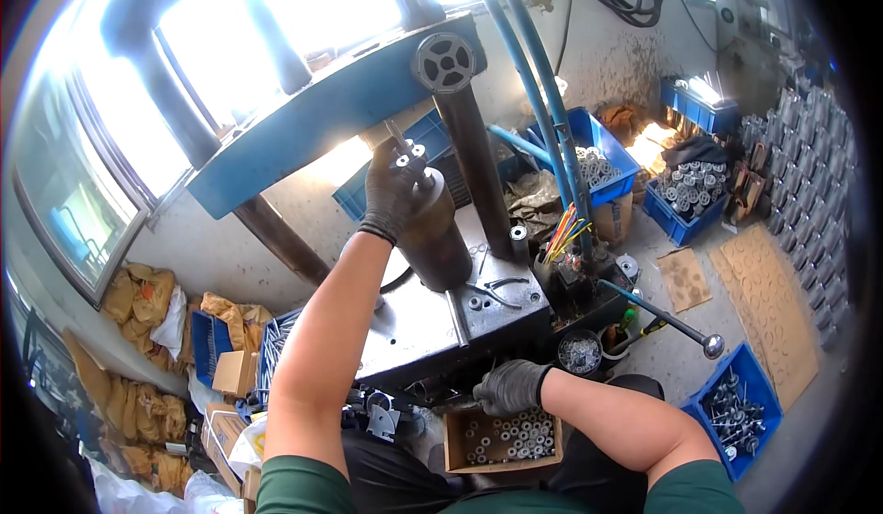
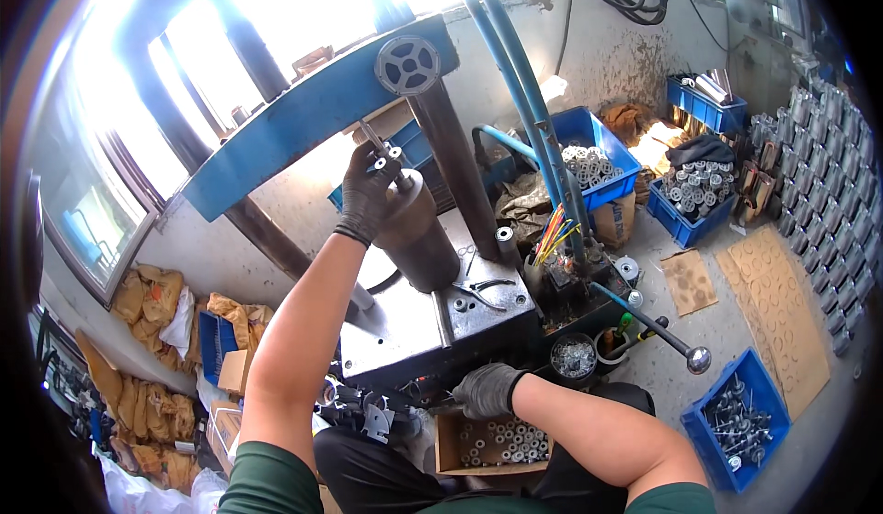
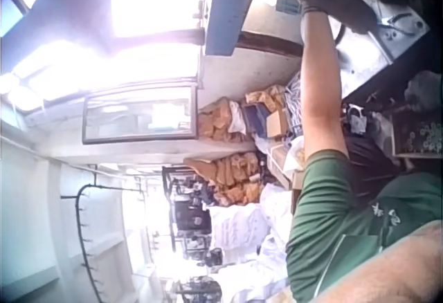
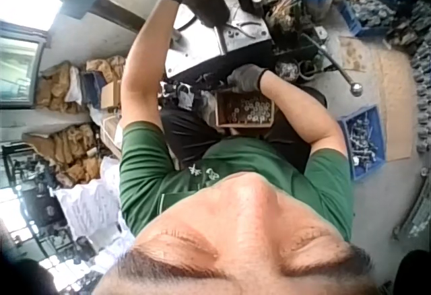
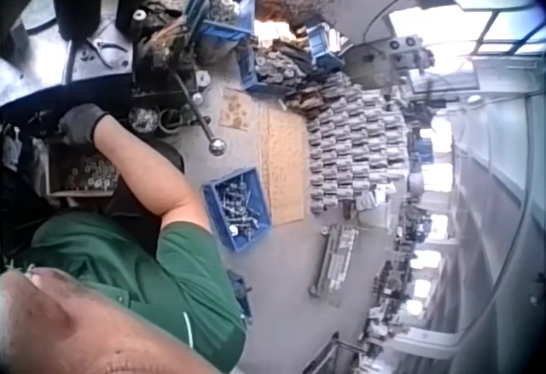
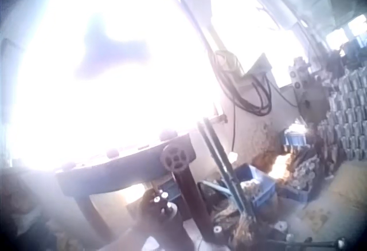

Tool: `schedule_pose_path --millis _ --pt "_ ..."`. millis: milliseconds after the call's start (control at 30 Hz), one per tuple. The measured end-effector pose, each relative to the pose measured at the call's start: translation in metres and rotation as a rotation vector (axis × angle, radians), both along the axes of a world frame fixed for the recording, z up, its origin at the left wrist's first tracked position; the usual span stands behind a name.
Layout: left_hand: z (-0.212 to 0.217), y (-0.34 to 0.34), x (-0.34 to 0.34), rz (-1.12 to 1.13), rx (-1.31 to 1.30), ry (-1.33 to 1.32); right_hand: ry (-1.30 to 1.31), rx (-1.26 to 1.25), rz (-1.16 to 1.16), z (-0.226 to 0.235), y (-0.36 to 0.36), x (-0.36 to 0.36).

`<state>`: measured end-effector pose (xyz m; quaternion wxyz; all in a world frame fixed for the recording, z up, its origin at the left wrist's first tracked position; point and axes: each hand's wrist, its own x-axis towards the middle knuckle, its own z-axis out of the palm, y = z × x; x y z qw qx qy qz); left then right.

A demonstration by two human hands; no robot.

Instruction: The person sits on the floor in a workshop and uses a manual hydraulic press to assemble small metal components. They repeatedly pick up a metal rod and a washer from nearby containers, place them into the press die, and operate the lever to press them together. The finished assemblies are placed into a blue bin.

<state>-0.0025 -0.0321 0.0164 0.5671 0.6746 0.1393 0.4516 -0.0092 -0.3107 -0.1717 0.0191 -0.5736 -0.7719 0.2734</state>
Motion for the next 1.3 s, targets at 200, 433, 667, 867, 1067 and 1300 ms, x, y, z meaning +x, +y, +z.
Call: schedule_pose_path --millis 200,433,667,867,1067,1300 --pt "-0.005 0.007 0.003 -0.057 0.023 -0.052 -0.027 -0.079 0.028 0.002 0.000 -0.002" --pt "-0.014 0.024 0.002 0.019 0.208 0.030 -0.017 0.050 0.041 0.014 -0.022 -0.001" --pt "-0.014 0.024 0.000 0.093 0.207 0.076 0.118 0.443 -0.048 0.073 -0.071 0.021" --pt "-0.009 0.017 0.014 0.141 0.230 0.112 -0.207 0.777 -0.338 0.193 -0.151 0.039" --pt "-0.017 0.031 0.012 0.175 0.274 0.120 -0.356 0.239 -0.553 0.183 -0.211 0.104" --pt "-0.014 0.029 0.005 0.272 0.394 0.185 -0.337 0.082 -0.583 0.134 -0.242 0.080"
